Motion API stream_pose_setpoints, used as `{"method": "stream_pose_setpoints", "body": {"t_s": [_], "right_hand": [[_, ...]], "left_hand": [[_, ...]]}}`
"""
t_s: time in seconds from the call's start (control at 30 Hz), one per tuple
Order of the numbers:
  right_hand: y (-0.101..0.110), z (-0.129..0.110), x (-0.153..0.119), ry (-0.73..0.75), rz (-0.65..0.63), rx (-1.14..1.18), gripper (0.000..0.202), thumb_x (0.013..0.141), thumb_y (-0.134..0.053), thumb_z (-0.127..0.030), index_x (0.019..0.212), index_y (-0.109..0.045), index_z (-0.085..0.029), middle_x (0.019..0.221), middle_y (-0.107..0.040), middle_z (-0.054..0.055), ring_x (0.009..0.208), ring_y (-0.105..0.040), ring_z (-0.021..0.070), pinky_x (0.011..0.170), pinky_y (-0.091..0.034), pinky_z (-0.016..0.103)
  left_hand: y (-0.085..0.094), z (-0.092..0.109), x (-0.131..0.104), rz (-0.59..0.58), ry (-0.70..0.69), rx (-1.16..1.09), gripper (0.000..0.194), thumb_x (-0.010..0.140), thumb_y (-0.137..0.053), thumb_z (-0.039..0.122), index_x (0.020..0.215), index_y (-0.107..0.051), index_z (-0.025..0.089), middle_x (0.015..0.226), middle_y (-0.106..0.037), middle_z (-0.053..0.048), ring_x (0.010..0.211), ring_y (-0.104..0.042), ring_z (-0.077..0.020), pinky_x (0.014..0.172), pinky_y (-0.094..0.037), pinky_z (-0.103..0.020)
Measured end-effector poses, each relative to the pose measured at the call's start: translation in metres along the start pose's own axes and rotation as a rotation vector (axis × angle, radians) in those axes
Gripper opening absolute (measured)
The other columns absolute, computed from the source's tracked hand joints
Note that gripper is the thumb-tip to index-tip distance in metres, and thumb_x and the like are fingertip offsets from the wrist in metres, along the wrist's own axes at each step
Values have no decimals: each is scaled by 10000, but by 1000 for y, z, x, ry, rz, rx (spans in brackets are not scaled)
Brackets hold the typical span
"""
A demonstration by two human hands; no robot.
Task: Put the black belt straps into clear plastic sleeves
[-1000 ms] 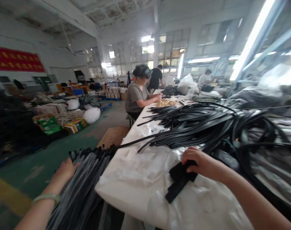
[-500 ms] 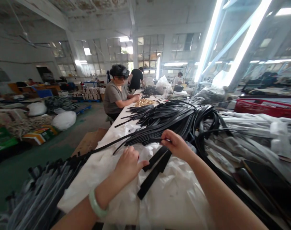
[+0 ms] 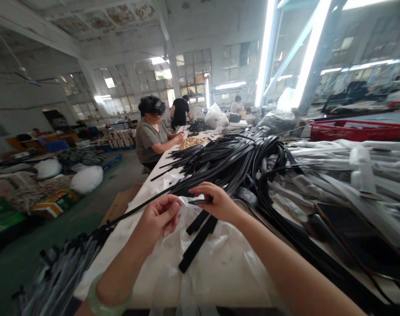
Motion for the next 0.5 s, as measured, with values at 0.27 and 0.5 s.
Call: {"method": "stream_pose_setpoints", "body": {"t_s": [0.27, 0.5], "right_hand": [[-4, 13, -3, -169, -111, -19, 255, 863, -531, -257, 653, -627, -149, 563, -554, -21, 536, -475, 96, 533, -351, 199], [28, 52, 0, -282, 60, -228, 213, 801, -482, -102, 634, -607, -146, 598, -605, -7, 559, -523, 106, 571, -362, 204]], "left_hand": [[-2, 23, -16, -57, -23, -188, 343, 700, -772, 300, 1010, -705, 171, 576, -600, 13, 346, -415, -11, 333, -255, -109], [114, 14, -65, 309, -22, -280, 398, 542, -801, 189, 933, -741, 227, 605, -617, 7, 406, -488, -48, 354, -413, -117]]}}
Point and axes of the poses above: each hand's wrist, its own x-axis towards the middle knuckle, its own y-axis out of the back of the hand, z = x × y, the point moved 8 cm from there along x, towards the middle knuckle
